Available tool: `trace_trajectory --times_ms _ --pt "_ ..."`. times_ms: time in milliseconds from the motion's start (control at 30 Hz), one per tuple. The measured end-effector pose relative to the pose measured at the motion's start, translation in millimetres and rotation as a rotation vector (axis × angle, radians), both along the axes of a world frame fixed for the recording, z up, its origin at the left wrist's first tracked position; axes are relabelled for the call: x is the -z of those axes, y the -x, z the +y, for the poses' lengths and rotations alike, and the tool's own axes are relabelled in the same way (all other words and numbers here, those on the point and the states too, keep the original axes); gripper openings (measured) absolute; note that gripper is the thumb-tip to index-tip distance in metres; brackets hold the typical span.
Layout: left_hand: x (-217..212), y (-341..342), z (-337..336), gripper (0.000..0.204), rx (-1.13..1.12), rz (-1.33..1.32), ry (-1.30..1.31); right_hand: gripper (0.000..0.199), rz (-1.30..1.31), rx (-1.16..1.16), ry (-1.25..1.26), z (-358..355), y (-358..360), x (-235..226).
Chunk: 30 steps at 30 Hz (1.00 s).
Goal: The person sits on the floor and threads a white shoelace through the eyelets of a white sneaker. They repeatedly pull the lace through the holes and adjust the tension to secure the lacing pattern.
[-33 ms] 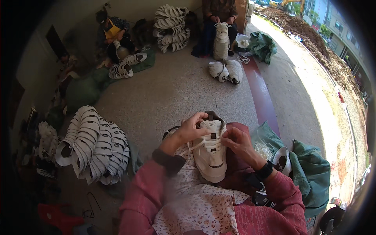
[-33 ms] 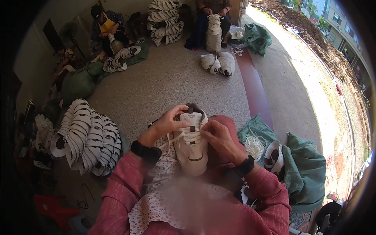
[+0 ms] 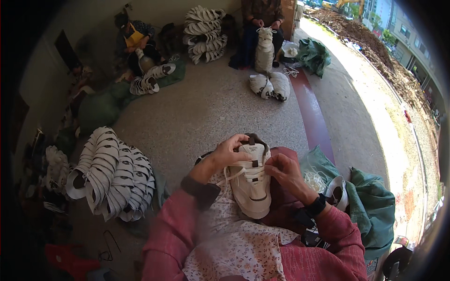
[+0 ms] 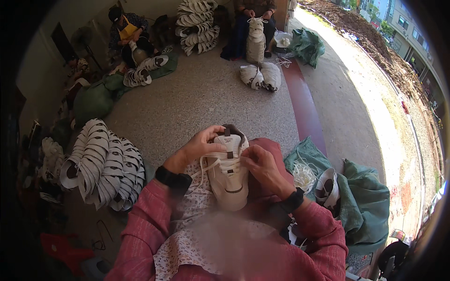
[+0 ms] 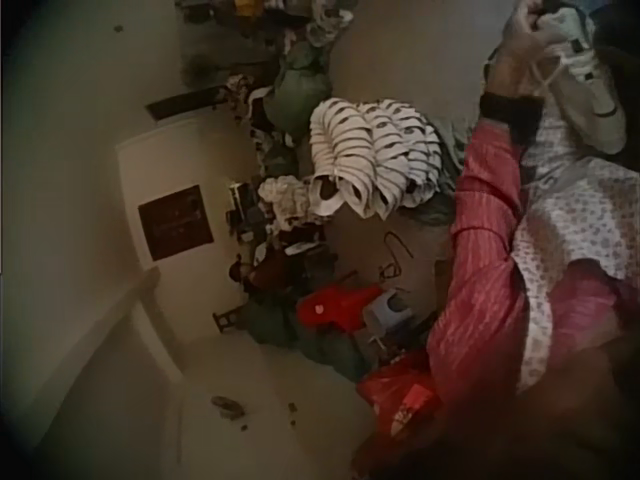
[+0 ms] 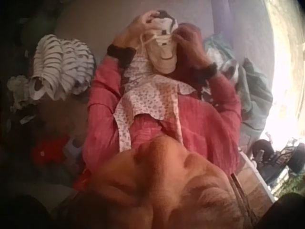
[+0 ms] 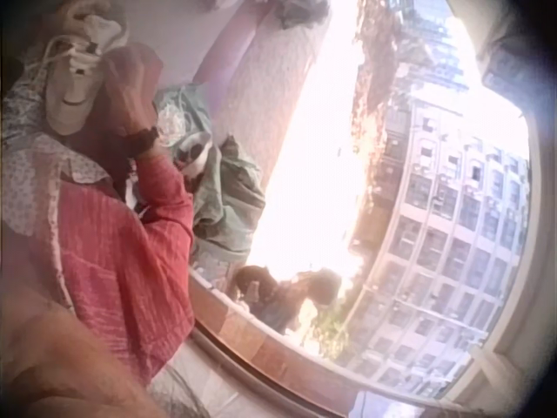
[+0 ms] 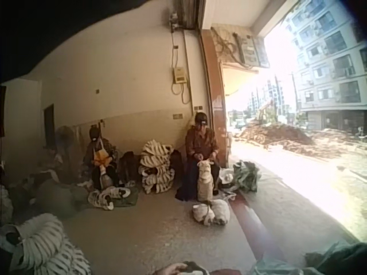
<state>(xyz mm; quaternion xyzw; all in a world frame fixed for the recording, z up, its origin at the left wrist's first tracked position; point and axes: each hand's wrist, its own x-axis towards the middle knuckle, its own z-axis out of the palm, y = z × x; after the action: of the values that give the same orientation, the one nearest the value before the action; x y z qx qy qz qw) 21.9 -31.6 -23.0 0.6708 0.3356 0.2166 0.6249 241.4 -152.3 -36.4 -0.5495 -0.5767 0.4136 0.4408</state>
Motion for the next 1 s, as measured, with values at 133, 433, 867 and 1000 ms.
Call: trace_trajectory --times_ms 133,433,867,1000 --pt "-15.0 1.9 2.3 0.051 0.145 -0.077 0.228 0.013 -0.121 0.061 -0.098 -2.8 3.9 5.8" --pt "-3.7 -4.9 -2.6 0.047 0.085 -0.016 0.160 0.019 -0.159 0.017 -0.078 1.6 13.5 1.9" --pt "-13.1 10.0 -1.5 0.039 0.056 -0.042 0.229 0.019 1.172 0.516 -0.057 6.8 -118.7 -40.5" --pt "-3.2 -0.4 -5.8 0.037 0.073 -0.141 0.200 0.022 1.657 0.174 -0.264 -40.1 -324.9 49.4"
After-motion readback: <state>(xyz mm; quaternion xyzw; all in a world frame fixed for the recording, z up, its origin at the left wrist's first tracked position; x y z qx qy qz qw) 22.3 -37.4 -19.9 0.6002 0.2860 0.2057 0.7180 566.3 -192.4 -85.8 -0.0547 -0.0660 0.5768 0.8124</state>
